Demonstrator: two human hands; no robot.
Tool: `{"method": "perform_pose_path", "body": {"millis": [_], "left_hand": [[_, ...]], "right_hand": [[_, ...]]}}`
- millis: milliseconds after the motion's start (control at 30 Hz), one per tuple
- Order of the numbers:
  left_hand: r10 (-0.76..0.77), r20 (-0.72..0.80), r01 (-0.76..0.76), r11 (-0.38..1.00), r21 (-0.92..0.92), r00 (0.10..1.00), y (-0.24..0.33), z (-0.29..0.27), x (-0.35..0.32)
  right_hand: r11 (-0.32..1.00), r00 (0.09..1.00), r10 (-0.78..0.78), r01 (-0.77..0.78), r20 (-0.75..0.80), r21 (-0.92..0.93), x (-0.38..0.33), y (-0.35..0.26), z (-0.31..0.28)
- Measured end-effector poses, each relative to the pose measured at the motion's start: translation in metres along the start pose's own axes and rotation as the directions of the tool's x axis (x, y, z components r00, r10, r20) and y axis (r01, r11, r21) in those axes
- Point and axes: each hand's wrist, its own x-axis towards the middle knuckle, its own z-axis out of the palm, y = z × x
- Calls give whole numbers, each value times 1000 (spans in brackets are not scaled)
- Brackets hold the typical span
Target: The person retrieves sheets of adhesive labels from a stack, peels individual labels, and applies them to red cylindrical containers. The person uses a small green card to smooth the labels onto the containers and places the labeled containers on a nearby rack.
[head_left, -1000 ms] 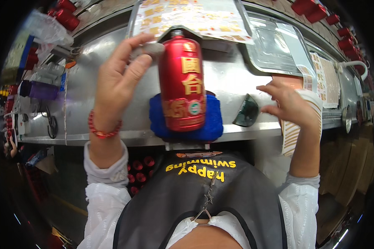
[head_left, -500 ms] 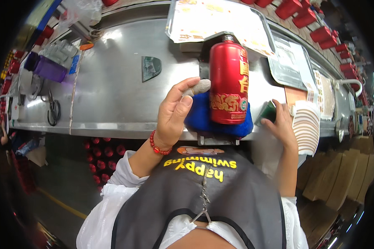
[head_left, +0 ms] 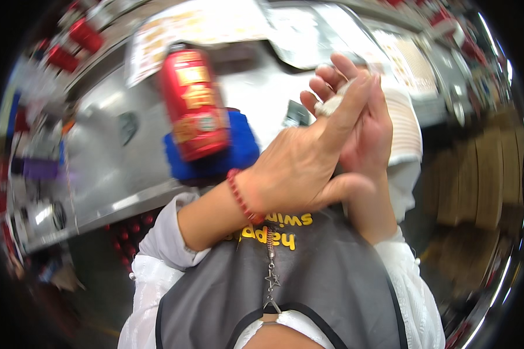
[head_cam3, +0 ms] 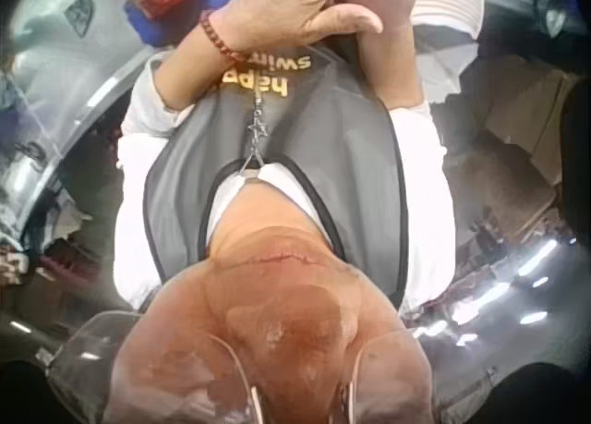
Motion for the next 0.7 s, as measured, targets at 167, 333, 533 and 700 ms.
{"method": "perform_pose_path", "body": {"millis": [167,333,533,700], "left_hand": [[234,263,-293,933,210,936,-4,156,86],[326,510,-384,923,9,796,-19,313,131],[202,759,-246,968,-56,619,-49,409,137],[64,627,137,954,-267,777,-90,452,136]], "right_hand": [[897,956,-202,268,-213,351,-75,-110,-110],[842,823,-371,493,-430,218,-162,-182,-223],[826,701,-427,560,-571,70,-221,-181,-338],[889,635,-455,368,-624,-273,-220,-178,-373]]}}
